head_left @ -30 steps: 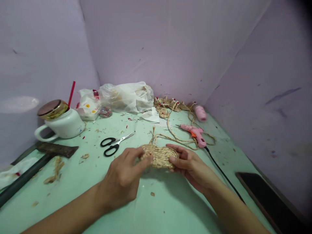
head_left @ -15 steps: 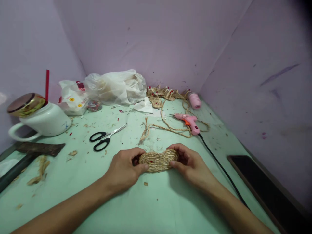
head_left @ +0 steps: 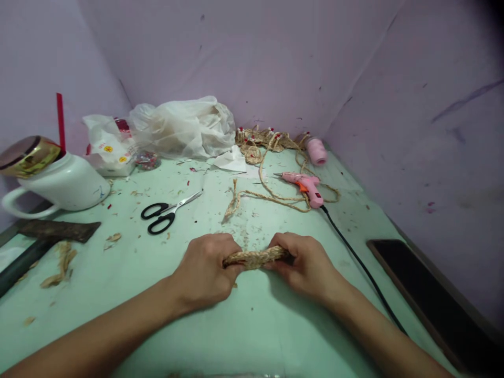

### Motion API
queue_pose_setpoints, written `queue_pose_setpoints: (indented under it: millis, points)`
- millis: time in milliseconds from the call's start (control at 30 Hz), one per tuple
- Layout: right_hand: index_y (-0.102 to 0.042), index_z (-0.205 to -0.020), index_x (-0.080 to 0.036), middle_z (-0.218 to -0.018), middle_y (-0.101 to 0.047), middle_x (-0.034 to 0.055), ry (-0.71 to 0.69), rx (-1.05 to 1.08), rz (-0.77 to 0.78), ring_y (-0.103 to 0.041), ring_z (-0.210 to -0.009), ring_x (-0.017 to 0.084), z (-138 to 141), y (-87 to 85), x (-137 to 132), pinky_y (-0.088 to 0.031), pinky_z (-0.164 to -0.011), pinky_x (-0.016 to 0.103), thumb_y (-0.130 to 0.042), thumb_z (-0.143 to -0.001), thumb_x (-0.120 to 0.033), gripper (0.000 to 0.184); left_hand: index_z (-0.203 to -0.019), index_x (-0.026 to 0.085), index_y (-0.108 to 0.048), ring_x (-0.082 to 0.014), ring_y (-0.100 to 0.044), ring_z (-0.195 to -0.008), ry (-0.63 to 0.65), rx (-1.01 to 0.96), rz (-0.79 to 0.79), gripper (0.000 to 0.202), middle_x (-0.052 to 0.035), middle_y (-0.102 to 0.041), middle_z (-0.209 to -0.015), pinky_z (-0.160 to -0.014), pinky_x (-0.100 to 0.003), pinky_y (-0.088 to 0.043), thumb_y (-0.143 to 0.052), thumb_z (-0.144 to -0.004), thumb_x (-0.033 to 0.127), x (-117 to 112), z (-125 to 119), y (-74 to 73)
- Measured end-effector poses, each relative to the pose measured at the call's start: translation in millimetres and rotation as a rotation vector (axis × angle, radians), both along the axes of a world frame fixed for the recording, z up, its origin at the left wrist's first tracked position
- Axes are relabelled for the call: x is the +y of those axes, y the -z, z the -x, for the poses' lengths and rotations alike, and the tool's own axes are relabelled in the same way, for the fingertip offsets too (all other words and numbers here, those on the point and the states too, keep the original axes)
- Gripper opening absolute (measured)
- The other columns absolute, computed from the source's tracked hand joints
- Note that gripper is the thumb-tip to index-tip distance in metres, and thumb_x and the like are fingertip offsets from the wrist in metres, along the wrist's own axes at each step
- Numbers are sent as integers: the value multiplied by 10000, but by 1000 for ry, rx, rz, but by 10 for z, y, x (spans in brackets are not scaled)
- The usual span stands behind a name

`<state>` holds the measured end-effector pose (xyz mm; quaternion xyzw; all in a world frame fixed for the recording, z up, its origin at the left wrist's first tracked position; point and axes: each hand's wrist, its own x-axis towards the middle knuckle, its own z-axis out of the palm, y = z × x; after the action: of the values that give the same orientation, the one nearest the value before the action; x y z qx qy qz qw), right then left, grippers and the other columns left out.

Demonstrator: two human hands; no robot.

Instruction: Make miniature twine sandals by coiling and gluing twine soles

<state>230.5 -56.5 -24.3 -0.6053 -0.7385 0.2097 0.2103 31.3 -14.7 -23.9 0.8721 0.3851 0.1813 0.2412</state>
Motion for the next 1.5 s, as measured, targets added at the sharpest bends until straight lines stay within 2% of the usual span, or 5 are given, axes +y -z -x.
queue_pose_setpoints:
  millis: [400, 600, 800, 1000, 1500]
  points:
    - [-628, -703, -223, -615, -629, -32, -176, -222, 61, -524, -562, 122, 50, -250, 88, -241, -505, 227, -572, -675, -114, 126, -630, 197, -621, -182, -574, -635, 32, 248, 3, 93, -19, -625, -683, -555, -277, -373, -555, -643, 132, 31, -213, -224]
    - [-604, -971, -247, -793, -700, -10, -211, -259, 21, -598, -681, 170, 55, -294, 96, -228, -514, 242, -594, -664, -144, 324, -546, 209, -592, -215, -577, -565, 17, 449, -23, 118, -30, -635, -572, -480, -277, -288, -539, -625, 140, 23, -305, -280]
    - [-568, -876, -226, -678, -671, -2, -252, -363, -21, -583, -599, 159, 80, -253, 84, -166, -474, 263, -554, -693, -163, 194, -588, 210, -599, -208, -560, -511, 36, 473, -92, 98, -39, -630, -548, -444, -267, -267, -536, -663, 202, 11, -298, -281]
    - [-465, -1122, -178, -659, -664, 18, -261, -425, -93, -588, -551, 195, 112, -209, 91, -129, -442, 274, -566, -602, -148, 531, -587, 190, -586, -212, -589, -581, 100, 436, -192, 130, -45, -661, -652, -483, -283, -337, -494, -641, 117, -14, -329, -225]
    - [-459, -1155, -50, -636, -690, 64, -392, -422, -131, -623, -581, 232, 208, -228, 133, -403, -689, 346, -544, -579, -128, 588, -471, 197, -573, -250, -568, -478, 68, 431, -271, 146, -54, -623, -475, -521, -365, -386, -508, -492, 68, -63, -434, -240]
